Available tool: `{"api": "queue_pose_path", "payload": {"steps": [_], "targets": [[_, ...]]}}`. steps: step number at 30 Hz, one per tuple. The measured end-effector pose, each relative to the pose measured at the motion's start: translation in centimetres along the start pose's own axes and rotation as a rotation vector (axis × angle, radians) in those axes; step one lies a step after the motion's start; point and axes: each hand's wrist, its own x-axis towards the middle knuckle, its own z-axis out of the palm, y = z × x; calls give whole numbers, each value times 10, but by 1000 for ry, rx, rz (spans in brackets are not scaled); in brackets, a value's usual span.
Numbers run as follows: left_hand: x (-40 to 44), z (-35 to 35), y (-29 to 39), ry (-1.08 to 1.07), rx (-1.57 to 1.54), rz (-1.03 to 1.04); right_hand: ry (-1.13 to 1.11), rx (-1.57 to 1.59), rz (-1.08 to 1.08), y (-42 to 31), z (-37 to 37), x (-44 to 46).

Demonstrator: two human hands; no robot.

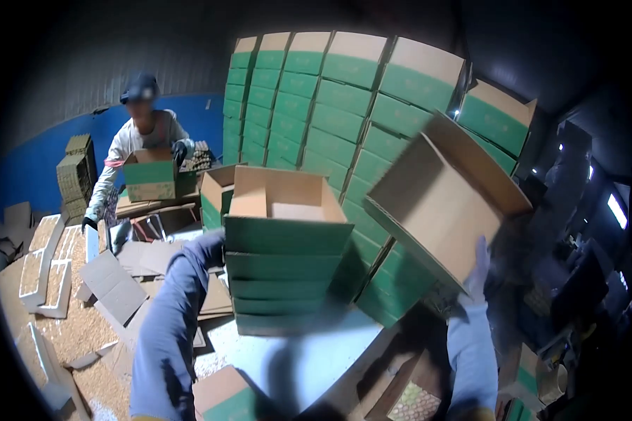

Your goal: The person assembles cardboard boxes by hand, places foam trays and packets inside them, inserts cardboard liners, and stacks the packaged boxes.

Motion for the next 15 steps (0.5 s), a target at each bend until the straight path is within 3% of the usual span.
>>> {"api": "queue_pose_path", "payload": {"steps": [1, 3, 4, 5, 6, 8, 9, 10, 11, 13, 15], "targets": [[8, 0, -10, -106, 148, 162, -82, -6, -1, 19, 4, 38], [8, 9, -17, -27, 127, 276, -259, 113, 304, 46, 46, 85], [7, 13, -20, 12, 119, 333, -376, 41, 305, 94, 47, 123], [0, 18, -14, 75, -155, 151, -570, 173, 624, 85, 103, 111], [-5, 19, -11, 141, -425, -28, -638, -93, 523, 107, 126, 106], [0, 14, -26, 190, -316, 162, -717, -476, 364, 148, 168, 90], [3, 12, -33, 221, -260, 255, -673, -386, 455, 166, 184, 83], [-14, 34, -3, 303, -643, 65, -611, -293, 559, 185, 197, 78], [-7, 26, -17, 314, -451, 284, -521, -176, 682, 200, 203, 75], [-15, 17, -34, 504, -172, 323, -322, 3, 800, 221, 197, 62], [-51, 15, -56, 674, 296, 396, -143, 66, 661, 233, 163, 32]]}}
